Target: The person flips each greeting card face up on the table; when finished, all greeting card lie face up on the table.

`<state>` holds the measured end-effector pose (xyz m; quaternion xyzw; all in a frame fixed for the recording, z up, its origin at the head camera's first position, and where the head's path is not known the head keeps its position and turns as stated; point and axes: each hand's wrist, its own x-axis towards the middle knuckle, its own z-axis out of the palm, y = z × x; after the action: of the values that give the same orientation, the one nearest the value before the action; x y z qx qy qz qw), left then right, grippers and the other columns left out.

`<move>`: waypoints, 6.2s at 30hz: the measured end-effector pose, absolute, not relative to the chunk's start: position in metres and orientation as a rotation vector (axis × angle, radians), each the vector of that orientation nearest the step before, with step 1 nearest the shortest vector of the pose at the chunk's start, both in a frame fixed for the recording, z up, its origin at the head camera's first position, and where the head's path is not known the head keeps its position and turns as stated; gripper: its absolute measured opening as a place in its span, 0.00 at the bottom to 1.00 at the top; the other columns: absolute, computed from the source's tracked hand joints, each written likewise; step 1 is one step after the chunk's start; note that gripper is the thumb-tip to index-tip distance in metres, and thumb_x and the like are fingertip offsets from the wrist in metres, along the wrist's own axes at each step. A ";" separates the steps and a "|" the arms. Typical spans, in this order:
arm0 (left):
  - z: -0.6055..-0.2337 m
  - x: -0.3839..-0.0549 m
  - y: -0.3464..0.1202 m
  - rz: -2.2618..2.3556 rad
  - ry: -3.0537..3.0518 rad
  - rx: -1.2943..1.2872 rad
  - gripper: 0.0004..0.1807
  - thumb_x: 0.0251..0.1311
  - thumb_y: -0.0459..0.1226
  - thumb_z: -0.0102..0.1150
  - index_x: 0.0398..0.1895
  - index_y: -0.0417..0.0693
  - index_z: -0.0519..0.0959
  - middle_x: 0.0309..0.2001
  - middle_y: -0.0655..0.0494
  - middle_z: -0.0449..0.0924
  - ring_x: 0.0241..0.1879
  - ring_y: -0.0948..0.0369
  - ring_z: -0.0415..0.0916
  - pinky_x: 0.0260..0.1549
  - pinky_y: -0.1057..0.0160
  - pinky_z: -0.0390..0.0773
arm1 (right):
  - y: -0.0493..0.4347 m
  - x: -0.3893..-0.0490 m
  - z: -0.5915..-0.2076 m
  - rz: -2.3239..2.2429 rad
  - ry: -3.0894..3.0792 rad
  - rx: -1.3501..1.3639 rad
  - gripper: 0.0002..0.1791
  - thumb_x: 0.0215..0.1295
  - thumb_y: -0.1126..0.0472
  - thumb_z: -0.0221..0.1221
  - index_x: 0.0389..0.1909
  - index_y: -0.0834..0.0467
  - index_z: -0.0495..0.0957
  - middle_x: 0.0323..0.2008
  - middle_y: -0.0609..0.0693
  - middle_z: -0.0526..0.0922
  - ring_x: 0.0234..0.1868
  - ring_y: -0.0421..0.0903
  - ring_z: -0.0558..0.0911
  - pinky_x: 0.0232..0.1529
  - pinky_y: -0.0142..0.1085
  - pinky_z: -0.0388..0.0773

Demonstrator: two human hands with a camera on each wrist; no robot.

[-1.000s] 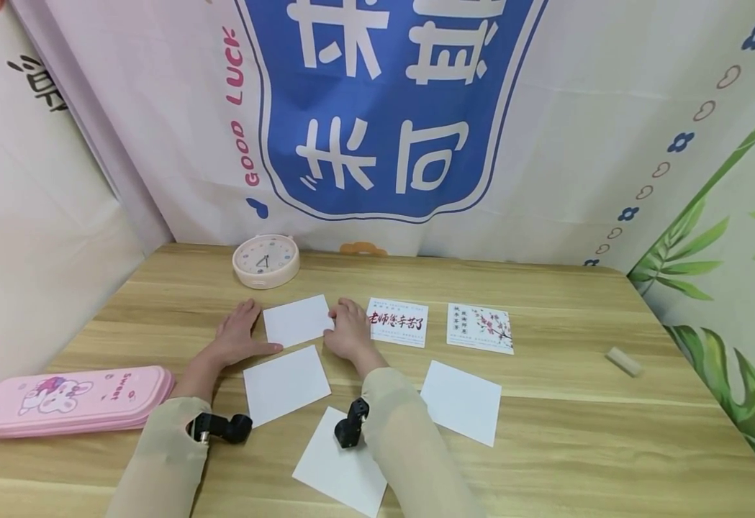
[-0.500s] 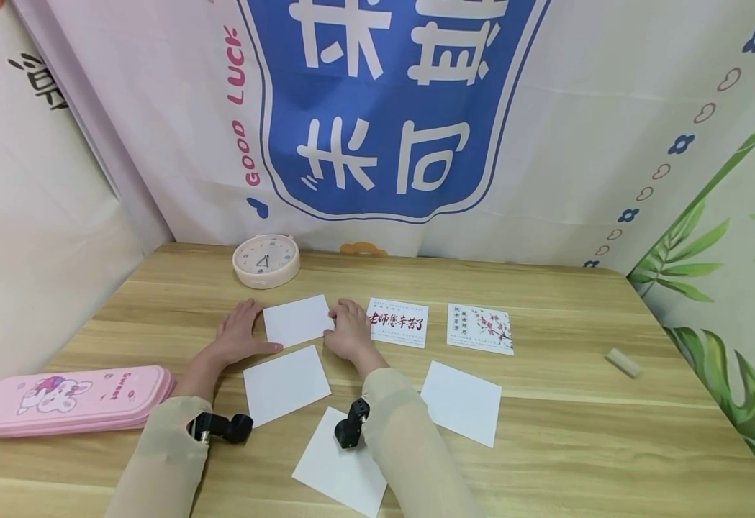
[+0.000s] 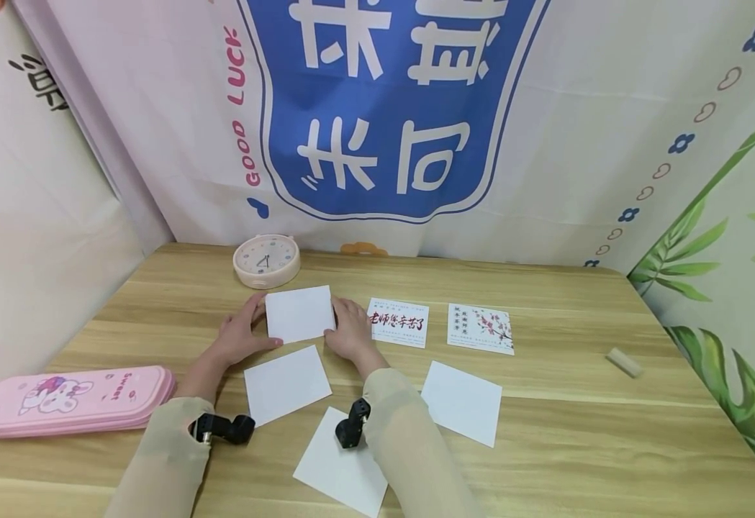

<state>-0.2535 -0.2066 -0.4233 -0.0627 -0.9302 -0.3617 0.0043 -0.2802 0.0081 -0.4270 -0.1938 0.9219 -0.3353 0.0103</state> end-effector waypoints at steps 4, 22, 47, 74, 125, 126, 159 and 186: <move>-0.423 -0.254 -0.205 -1.121 -2.891 -0.191 0.53 0.42 0.41 0.66 0.66 0.50 0.40 0.55 0.44 0.65 0.57 0.46 0.55 0.53 0.41 0.28 | 0.007 -0.280 -0.426 -1.060 2.868 -0.569 0.36 0.52 0.62 0.55 0.63 0.57 0.53 0.59 0.56 0.60 0.61 0.53 0.54 0.58 0.47 0.46; -0.420 -0.253 -0.198 -1.286 -2.744 -0.138 0.47 0.45 0.28 0.61 0.66 0.51 0.45 0.27 0.51 0.69 0.24 0.59 0.65 0.26 0.64 0.68 | 0.005 -0.281 -0.427 -1.646 2.819 -0.427 0.29 0.51 0.73 0.54 0.57 0.56 0.65 0.24 0.51 0.76 0.32 0.45 0.74 0.40 0.36 0.71; -0.411 -0.249 -0.194 -1.403 -2.511 -0.141 0.29 0.58 0.32 0.47 0.63 0.46 0.52 0.42 0.39 0.72 0.35 0.50 0.74 0.35 0.57 0.74 | 0.000 -0.269 -0.404 -1.430 2.984 -0.546 0.24 0.63 0.58 0.47 0.61 0.55 0.60 0.33 0.52 0.79 0.31 0.43 0.77 0.29 0.32 0.73; -0.404 -0.247 -0.185 -1.206 -2.771 0.111 0.41 0.58 0.62 0.24 0.53 0.35 0.68 0.53 0.40 0.66 0.54 0.46 0.61 0.53 0.52 0.58 | -0.003 -0.265 -0.403 -1.615 2.676 -0.383 0.32 0.65 0.46 0.40 0.57 0.70 0.60 0.52 0.62 0.69 0.51 0.53 0.70 0.49 0.38 0.67; -0.426 -0.252 -0.196 -1.214 -2.813 -0.235 0.34 0.54 0.47 0.53 0.60 0.37 0.59 0.60 0.38 0.55 0.61 0.43 0.40 0.55 0.43 0.36 | 0.004 -0.262 -0.420 -1.333 2.779 -0.550 0.28 0.60 0.53 0.51 0.57 0.66 0.63 0.54 0.62 0.66 0.56 0.54 0.63 0.55 0.41 0.59; -0.426 -0.252 -0.196 -1.212 -2.818 -0.230 0.34 0.54 0.47 0.53 0.60 0.37 0.59 0.60 0.38 0.55 0.61 0.43 0.40 0.55 0.43 0.36 | 0.004 -0.262 -0.420 -1.340 2.778 -0.546 0.28 0.60 0.53 0.51 0.56 0.66 0.63 0.54 0.63 0.65 0.56 0.54 0.63 0.55 0.41 0.58; -0.428 -0.251 -0.191 -0.932 -2.957 -0.164 0.37 0.49 0.45 0.58 0.61 0.38 0.58 0.62 0.41 0.52 0.62 0.46 0.40 0.54 0.43 0.27 | 0.000 -0.259 -0.431 -0.956 3.099 -0.574 0.24 0.54 0.56 0.56 0.49 0.65 0.71 0.55 0.57 0.66 0.56 0.53 0.63 0.54 0.47 0.57; -0.431 -0.251 -0.189 -0.954 -2.933 -0.173 0.36 0.49 0.44 0.58 0.59 0.35 0.59 0.61 0.41 0.53 0.62 0.46 0.42 0.55 0.45 0.28 | 0.005 -0.255 -0.424 -1.081 2.964 -0.494 0.28 0.55 0.55 0.55 0.54 0.66 0.65 0.53 0.59 0.67 0.55 0.53 0.64 0.56 0.43 0.56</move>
<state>-0.2509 -0.1887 -0.4305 -0.0560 -0.9491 -0.3087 0.0260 -0.2554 0.0055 -0.4238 -0.1547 0.9278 -0.3384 -0.0261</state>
